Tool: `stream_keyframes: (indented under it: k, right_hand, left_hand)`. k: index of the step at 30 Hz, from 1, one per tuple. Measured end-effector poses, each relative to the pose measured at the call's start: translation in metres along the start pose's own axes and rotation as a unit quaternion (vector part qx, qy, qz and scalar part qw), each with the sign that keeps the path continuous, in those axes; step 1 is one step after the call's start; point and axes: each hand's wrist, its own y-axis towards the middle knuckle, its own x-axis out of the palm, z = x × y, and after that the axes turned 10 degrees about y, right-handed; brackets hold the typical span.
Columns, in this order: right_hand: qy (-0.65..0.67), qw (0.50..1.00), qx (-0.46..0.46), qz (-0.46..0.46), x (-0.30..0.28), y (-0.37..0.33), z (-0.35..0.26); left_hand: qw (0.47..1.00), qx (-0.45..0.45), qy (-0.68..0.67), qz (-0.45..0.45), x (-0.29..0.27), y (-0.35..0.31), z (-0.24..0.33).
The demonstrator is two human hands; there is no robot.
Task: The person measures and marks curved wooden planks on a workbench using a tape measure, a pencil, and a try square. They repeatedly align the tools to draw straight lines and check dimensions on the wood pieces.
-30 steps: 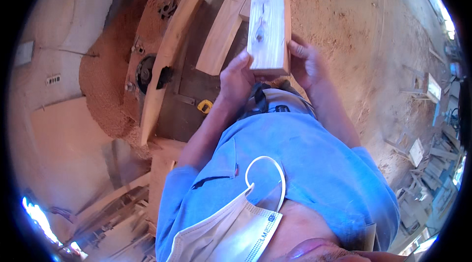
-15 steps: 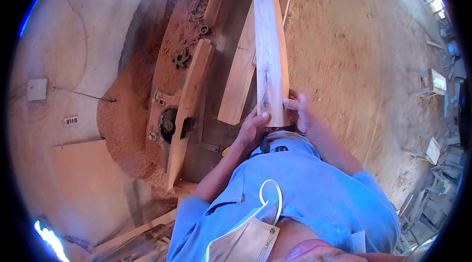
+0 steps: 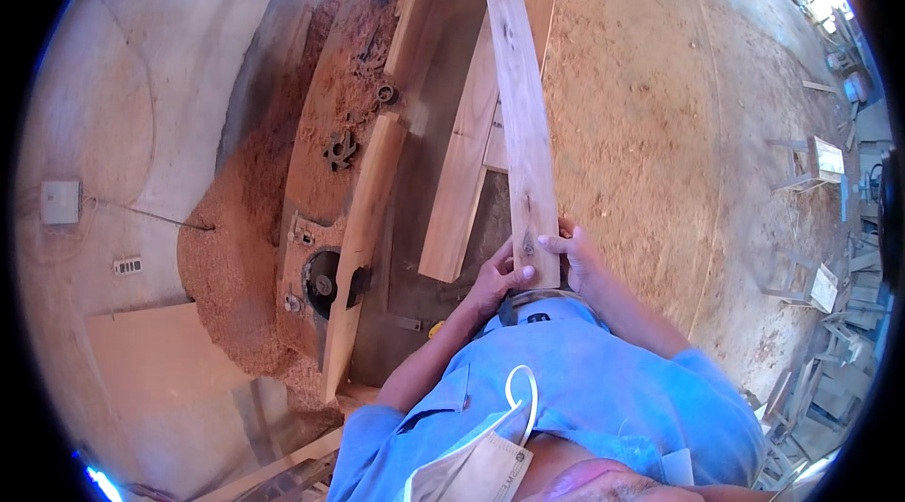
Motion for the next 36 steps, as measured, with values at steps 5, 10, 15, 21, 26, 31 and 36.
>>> stream_keyframes:
  k: [5,10,15,21,26,31,36]
  right_hand:
    - [0.004,0.998,-0.056,0.027,-0.029,-0.006,-0.016]
    - [-0.048,0.997,-0.065,-0.005,-0.091,-0.011,-0.051]
    - [-0.125,0.989,-0.080,0.021,-0.155,-0.051,-0.069]
    - [-0.317,0.932,-0.146,0.102,-0.202,-0.115,-0.076]
    - [-0.512,0.809,-0.216,0.193,-0.253,-0.132,-0.037]
    - [-0.589,0.718,-0.260,0.264,-0.238,-0.125,-0.034]
    - [-0.595,0.681,-0.330,0.271,-0.262,-0.118,-0.041]
  left_hand:
    - [0.990,-0.007,0.121,-0.078,0.003,0.028,-0.014]
    - [0.947,0.010,0.298,-0.121,0.020,0.051,-0.026]
    - [0.925,0.005,0.372,-0.082,0.018,0.048,-0.026]
    - [0.953,-0.002,0.304,-0.009,0.018,0.040,-0.036]
    - [0.948,0.008,0.319,-0.025,0.021,0.069,-0.045]
    - [0.927,0.025,0.373,0.008,0.053,0.072,-0.020]
    - [0.938,0.006,0.347,0.006,0.056,0.062,-0.016]
